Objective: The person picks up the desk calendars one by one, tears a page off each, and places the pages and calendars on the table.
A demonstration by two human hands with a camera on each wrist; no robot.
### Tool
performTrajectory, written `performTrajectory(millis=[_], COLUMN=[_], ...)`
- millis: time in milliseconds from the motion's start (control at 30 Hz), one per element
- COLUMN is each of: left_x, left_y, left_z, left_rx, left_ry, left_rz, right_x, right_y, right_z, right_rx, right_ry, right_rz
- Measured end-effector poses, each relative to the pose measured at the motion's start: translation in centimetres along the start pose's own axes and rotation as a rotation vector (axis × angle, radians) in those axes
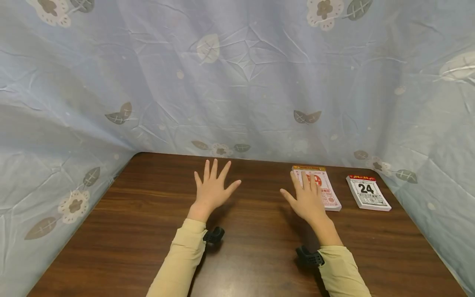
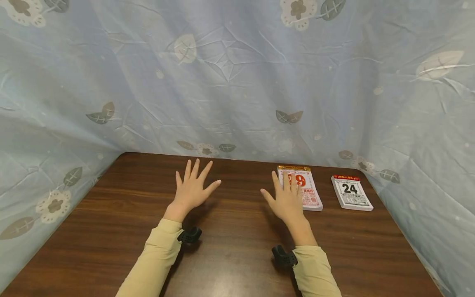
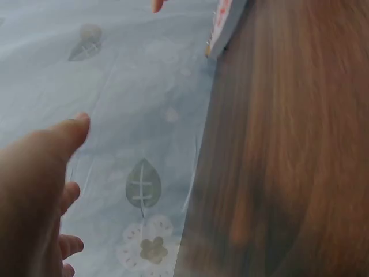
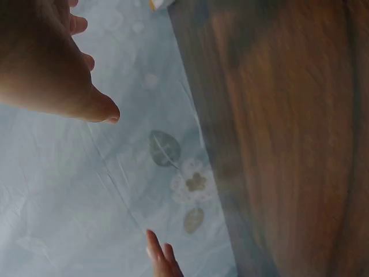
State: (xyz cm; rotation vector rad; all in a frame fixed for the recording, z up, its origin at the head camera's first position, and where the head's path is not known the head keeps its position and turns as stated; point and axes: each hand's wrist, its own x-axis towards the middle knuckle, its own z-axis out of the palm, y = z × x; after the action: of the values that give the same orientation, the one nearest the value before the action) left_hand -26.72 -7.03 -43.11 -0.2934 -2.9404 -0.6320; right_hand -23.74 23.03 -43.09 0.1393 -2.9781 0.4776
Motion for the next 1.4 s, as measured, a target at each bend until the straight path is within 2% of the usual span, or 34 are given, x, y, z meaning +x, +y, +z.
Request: performTrajectory(millis=[100, 267, 500, 667, 800, 1000, 1200, 1400], left_x=[0.1, 0.2, 0.5, 0.9, 1.0, 1.6, 2.7, 4.3], left_y=[0.5, 1.5, 3.5, 5.2, 6.5, 8.6, 10.9, 12.7], left_z=[0.0, 0.4, 1.4, 2.0, 2.5, 3.5, 4.4, 5.8], left_rx=[-0.099, -0.253, -0.596, -0.81, -0.961, -1.14, -1.248, -1.378], left_ry=[0.006, 0.015, 0.025, -0.004, -0.064, -0.172, -0.333, -0.405], left_rz=[0.011, 0.024, 0.08, 0.074, 0.028, -0.019, -0.066, -0.169], right_x=[0.1, 0.2, 0.3, 0.1, -0.2, -0.3, -0.2, 0.2], right_y=[1.0, 2.7, 5.2, 6.8, 8.1, 9.8, 11.2, 12.1], right_z=[-0.5, -1.5, -2.8, -3.6, -3.8, -3.6, -3.4, -3.3], right_rx=[0.021, 0.045, 0.043, 0.074, 0.116, 0.175, 0.252, 0.318], right_ry=[0.007, 0.079, 0.188, 0.187, 0.166, 0.189, 0.158, 0.116], right_rz=[0.014, 0.0, 0.018, 0.061, 0.095, 0.108, 0.156, 0.196])
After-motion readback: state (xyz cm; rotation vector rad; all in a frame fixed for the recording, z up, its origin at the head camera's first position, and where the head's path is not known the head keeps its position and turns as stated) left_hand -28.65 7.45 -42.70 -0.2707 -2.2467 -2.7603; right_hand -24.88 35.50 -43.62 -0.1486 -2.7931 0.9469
